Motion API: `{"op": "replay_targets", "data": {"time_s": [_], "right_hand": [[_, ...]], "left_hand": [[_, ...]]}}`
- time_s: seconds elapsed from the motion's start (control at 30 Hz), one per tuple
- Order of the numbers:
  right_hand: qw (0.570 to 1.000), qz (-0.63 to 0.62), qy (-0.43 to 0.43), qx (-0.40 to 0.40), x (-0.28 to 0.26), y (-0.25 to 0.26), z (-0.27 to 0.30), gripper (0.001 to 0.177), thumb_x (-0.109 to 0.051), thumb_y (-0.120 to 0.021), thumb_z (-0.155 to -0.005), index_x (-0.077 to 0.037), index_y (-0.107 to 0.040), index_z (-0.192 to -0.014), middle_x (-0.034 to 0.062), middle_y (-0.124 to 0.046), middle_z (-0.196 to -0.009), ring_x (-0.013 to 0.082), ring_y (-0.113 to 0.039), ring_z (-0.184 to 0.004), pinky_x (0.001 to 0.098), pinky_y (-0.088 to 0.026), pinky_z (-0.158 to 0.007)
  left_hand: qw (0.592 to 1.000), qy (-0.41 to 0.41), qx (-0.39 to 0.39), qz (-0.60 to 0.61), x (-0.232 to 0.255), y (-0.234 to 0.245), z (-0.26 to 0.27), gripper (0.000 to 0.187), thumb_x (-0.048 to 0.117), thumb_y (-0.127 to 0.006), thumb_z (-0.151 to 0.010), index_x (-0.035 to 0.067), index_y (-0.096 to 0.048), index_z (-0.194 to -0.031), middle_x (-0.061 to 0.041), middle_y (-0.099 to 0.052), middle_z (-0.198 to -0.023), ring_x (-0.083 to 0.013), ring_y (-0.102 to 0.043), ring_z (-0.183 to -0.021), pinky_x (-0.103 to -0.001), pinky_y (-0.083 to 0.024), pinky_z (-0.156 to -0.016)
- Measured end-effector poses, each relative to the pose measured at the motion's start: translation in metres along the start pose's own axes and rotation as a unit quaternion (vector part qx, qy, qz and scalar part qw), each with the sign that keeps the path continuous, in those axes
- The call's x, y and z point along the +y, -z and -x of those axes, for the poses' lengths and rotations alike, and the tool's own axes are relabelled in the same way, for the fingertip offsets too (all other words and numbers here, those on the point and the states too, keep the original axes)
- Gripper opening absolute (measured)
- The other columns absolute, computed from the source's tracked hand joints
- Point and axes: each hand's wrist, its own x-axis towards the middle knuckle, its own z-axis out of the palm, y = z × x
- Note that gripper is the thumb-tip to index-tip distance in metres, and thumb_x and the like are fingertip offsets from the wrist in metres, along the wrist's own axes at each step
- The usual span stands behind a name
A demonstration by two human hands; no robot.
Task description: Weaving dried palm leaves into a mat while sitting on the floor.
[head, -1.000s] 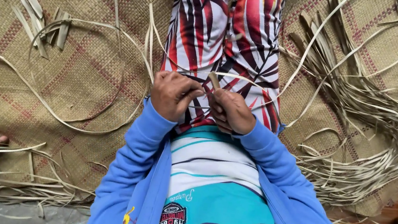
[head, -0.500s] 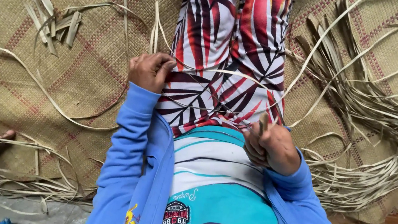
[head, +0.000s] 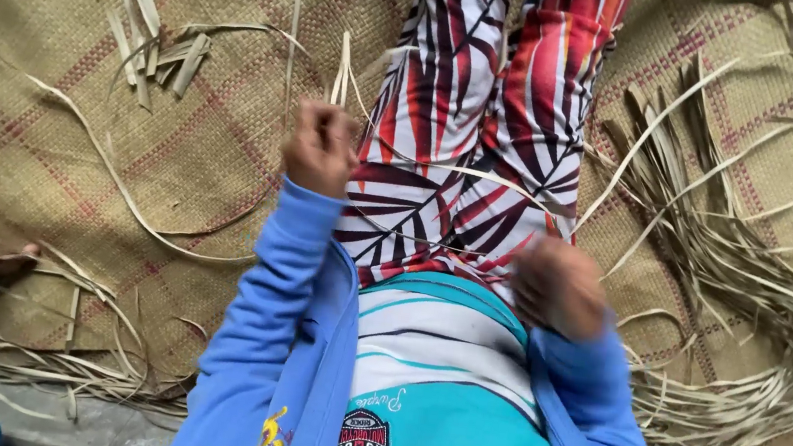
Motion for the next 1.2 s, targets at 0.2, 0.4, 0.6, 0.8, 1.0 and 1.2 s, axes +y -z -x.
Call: {"op": "replay_targets", "data": {"time_s": [0.2,0.4,0.6,0.8,1.0,1.2], "right_hand": [[0.914,0.399,-0.069,0.016,0.046,0.047,-0.063,0.05,-0.039,-0.037,-0.114,-0.001,-0.048,-0.082,0.0088,-0.044,-0.052,0.0174,-0.043,-0.027,0.0318,-0.041,-0.021],[0.913,0.376,-0.053,0.151,0.05,0.035,-0.082,0.05,-0.031,-0.045,-0.115,-0.002,-0.046,-0.075,0.0077,-0.035,-0.05,0.0164,-0.035,-0.026,0.0319,-0.034,-0.018],[0.937,0.311,-0.073,0.142,0.043,0.056,-0.075,0.052,-0.033,-0.046,-0.113,-0.006,-0.042,-0.069,0.004,-0.03,-0.048,0.0123,-0.033,-0.026,0.029,-0.028,-0.016],[0.956,0.206,-0.15,0.147,-0.012,0.049,-0.053,0.054,-0.045,-0.039,-0.113,-0.012,-0.038,-0.07,-0.0012,-0.025,-0.05,0.0072,-0.026,-0.03,0.028,-0.025,-0.014],[0.981,0.15,-0.087,0.089,-0.065,0.07,-0.019,0.057,-0.051,-0.029,-0.115,-0.015,-0.037,-0.071,-0.0025,-0.024,-0.051,0.0044,-0.028,-0.028,0.0223,-0.03,-0.015],[0.991,0.104,-0.082,0.022,-0.065,0.044,0.023,0.056,-0.052,-0.035,-0.114,-0.016,-0.04,-0.071,-0.0028,-0.03,-0.054,0.0058,-0.035,-0.031,0.021,-0.036,-0.023]], "left_hand": [[0.97,-0.237,0.013,-0.049,0.04,-0.031,0.045,0.009,0.005,-0.069,-0.095,0.013,-0.075,-0.095,-0.005,-0.072,-0.087,-0.0271,-0.07,-0.071,-0.037,-0.059,-0.066],[0.975,-0.211,-0.062,0.02,0.074,-0.028,0.044,0.013,0.008,-0.065,-0.094,0.009,-0.076,-0.103,-0.01,-0.07,-0.096,-0.0276,-0.064,-0.075,-0.039,-0.056,-0.069],[0.973,-0.055,-0.195,0.111,0.066,-0.023,0.044,0.012,0.016,-0.07,-0.101,0.006,-0.076,-0.099,-0.013,-0.065,-0.079,-0.0329,-0.065,-0.07,-0.038,-0.053,-0.068],[0.976,-0.056,-0.204,0.04,0.018,-0.004,0.035,0.011,0.018,-0.075,-0.099,0.01,-0.077,-0.092,-0.011,-0.066,-0.076,-0.0346,-0.066,-0.071,-0.04,-0.054,-0.07],[0.981,-0.053,-0.184,-0.035,-0.05,0.026,0.024,0.009,0.016,-0.077,-0.1,0.012,-0.078,-0.092,-0.01,-0.068,-0.079,-0.035,-0.068,-0.076,-0.04,-0.054,-0.075],[0.982,-0.069,-0.16,-0.079,-0.074,0.011,0.025,0.011,0.017,-0.077,-0.1,0.012,-0.076,-0.09,-0.008,-0.069,-0.079,-0.034,-0.069,-0.077,-0.04,-0.055,-0.076]]}}
